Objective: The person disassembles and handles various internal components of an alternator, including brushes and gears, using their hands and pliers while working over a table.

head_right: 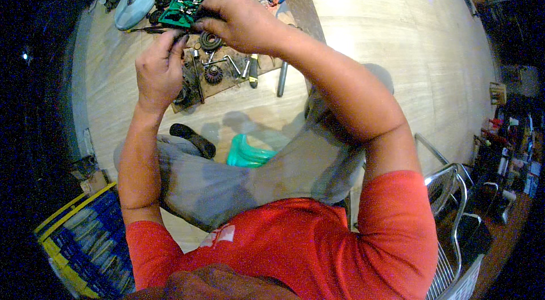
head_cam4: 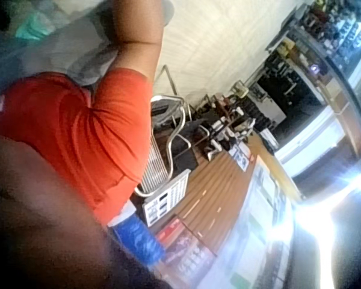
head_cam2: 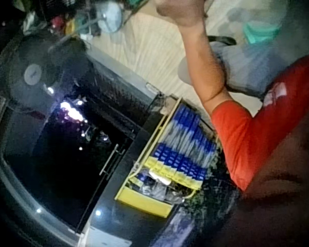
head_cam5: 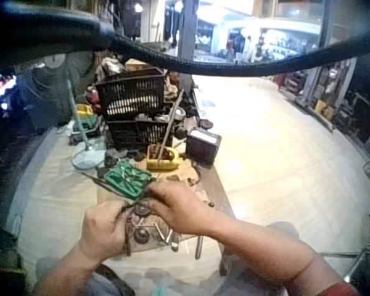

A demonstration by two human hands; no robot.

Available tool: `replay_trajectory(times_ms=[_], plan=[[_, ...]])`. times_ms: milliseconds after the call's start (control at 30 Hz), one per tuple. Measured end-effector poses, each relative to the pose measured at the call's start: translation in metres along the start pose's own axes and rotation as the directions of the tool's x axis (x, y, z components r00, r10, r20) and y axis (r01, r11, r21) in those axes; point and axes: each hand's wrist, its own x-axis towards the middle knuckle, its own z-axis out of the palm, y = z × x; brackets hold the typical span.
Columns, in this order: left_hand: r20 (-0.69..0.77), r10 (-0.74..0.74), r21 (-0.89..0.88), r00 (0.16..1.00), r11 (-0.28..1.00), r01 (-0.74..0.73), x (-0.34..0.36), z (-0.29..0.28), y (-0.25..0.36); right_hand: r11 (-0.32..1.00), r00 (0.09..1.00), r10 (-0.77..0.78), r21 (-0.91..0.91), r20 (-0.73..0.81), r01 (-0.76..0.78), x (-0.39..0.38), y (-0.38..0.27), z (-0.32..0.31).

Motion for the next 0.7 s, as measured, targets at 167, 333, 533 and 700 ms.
replay_trajectory(times_ms=[167,333,533,700], plan=[[0.023,-0.055,-0.073,0.998,0.996,0.057,0.000,-0.001,0.001,0.997,0.999,-0.045,-0.068,0.005,0.045,0.002,-0.002,-0.005],[0.118,-0.192,-0.236,0.974,0.948,0.215,0.002,-0.007,0.004,0.996,0.998,-0.068,-0.061,-0.009,0.068,0.001,-0.001,-0.004],[0.149,-0.193,-0.260,0.970,0.939,0.227,0.002,-0.010,0.002,0.997,0.996,-0.074,0.006,-0.049,0.074,0.000,0.000,0.000],[0.209,-0.210,-0.327,0.955,0.906,0.270,0.001,-0.011,-0.004,0.994,0.994,-0.105,-0.046,-0.021,0.104,0.002,-0.010,-0.007]])
